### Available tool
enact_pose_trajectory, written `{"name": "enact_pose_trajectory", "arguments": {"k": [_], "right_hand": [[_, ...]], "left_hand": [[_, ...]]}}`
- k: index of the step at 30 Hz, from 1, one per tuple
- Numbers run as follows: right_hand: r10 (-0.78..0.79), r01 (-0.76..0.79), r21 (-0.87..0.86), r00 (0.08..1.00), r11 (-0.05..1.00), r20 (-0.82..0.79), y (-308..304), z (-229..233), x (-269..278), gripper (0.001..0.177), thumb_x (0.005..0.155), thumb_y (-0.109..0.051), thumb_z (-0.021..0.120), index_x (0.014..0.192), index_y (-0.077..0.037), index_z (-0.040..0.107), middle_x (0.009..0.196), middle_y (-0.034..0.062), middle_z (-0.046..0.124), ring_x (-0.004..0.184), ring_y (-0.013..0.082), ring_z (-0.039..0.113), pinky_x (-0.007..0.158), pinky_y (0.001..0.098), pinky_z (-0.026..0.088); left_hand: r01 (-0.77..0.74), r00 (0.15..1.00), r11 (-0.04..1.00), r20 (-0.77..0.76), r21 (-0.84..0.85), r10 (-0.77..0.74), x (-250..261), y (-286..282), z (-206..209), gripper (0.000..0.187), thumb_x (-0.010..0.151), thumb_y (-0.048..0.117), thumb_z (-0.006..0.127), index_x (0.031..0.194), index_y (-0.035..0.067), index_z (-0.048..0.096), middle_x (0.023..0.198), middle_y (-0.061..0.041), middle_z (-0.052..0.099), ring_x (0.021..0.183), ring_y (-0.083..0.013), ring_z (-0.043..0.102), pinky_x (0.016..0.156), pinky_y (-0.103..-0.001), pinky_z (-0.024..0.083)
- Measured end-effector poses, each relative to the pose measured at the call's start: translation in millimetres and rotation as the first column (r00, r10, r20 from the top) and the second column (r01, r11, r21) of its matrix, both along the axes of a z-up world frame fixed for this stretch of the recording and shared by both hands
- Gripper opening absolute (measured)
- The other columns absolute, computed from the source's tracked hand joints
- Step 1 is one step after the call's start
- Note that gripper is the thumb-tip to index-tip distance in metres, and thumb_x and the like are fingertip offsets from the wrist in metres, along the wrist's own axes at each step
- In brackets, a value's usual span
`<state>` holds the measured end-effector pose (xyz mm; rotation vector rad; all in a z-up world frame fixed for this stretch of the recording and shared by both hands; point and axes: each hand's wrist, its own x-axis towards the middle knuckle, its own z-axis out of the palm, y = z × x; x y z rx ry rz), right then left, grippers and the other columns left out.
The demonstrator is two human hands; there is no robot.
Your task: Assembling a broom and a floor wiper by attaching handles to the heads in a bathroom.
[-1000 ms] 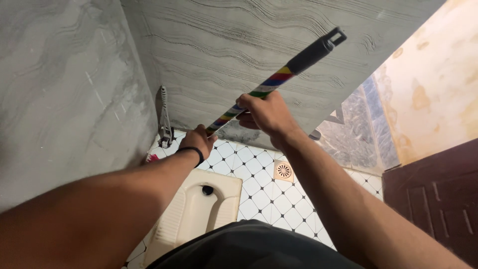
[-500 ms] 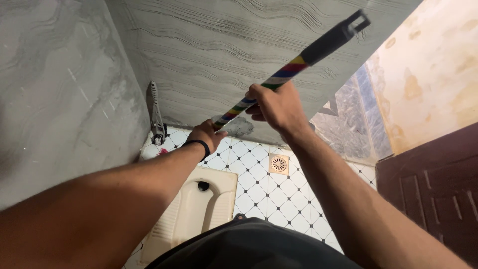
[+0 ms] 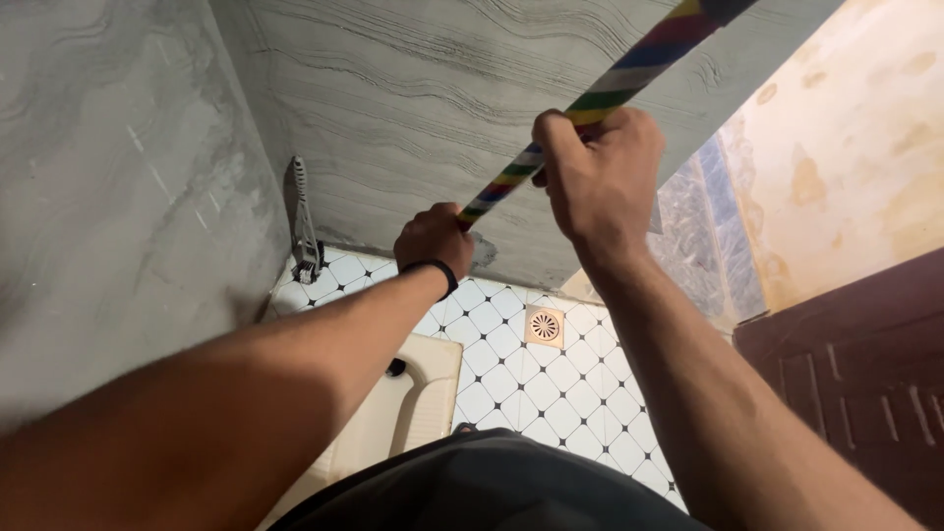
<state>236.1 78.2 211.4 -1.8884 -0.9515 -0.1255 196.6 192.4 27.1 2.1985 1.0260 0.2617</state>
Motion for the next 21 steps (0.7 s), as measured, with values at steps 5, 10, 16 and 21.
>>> {"name": "enact_pose_trajectory", "arguments": {"k": [5,10,16,21], "right_hand": [[0.015,-0.012,-0.025,0.993,1.0,0.114,-2,-4,-2,0.026,0.084,-0.022,0.068,0.073,0.001,0.073,0.058,0.0073,0.068,0.049,0.0147,0.066,0.047,0.0281,0.053],[0.061,-0.019,-0.151,0.958,0.988,0.28,6,-12,-19,0.026,0.077,-0.022,0.076,0.067,0.0,0.066,0.056,0.0091,0.061,0.049,0.0218,0.06,0.049,0.0371,0.046],[0.214,-0.151,-0.32,0.961,0.935,0.172,22,-25,-45,0.029,0.076,-0.029,0.078,0.073,-0.006,0.06,0.06,0.008,0.058,0.058,0.0251,0.059,0.054,0.0403,0.045],[0.262,-0.199,-0.262,0.937,0.944,0.232,19,-25,-46,0.033,0.074,-0.024,0.076,0.067,-0.006,0.05,0.057,0.0077,0.05,0.055,0.0255,0.05,0.053,0.0405,0.04]], "left_hand": [[0.134,0.991,0.99,0.002,0.038,-0.134,1,16,0,0.021,0.089,0.024,0.065,0.108,0.02,0.072,0.109,-0.009,0.074,0.104,-0.0341,0.069,0.089,-0.048,0.057],[0.178,0.984,0.984,0.026,-0.019,-0.177,-10,33,-18,0.02,0.089,0.029,0.064,0.1,0.019,0.076,0.107,-0.011,0.075,0.103,-0.0353,0.07,0.09,-0.049,0.055],[0.256,0.962,0.964,-0.12,0.076,-0.246,-36,52,-32,0.028,0.09,0.037,0.065,0.101,0.013,0.074,0.105,-0.016,0.074,0.101,-0.0378,0.07,0.088,-0.05,0.057],[0.415,0.909,0.888,-0.051,0.2,-0.413,-45,50,-37,0.026,0.084,0.031,0.065,0.089,0.008,0.076,0.099,-0.017,0.075,0.1,-0.0385,0.069,0.086,-0.051,0.056]]}}
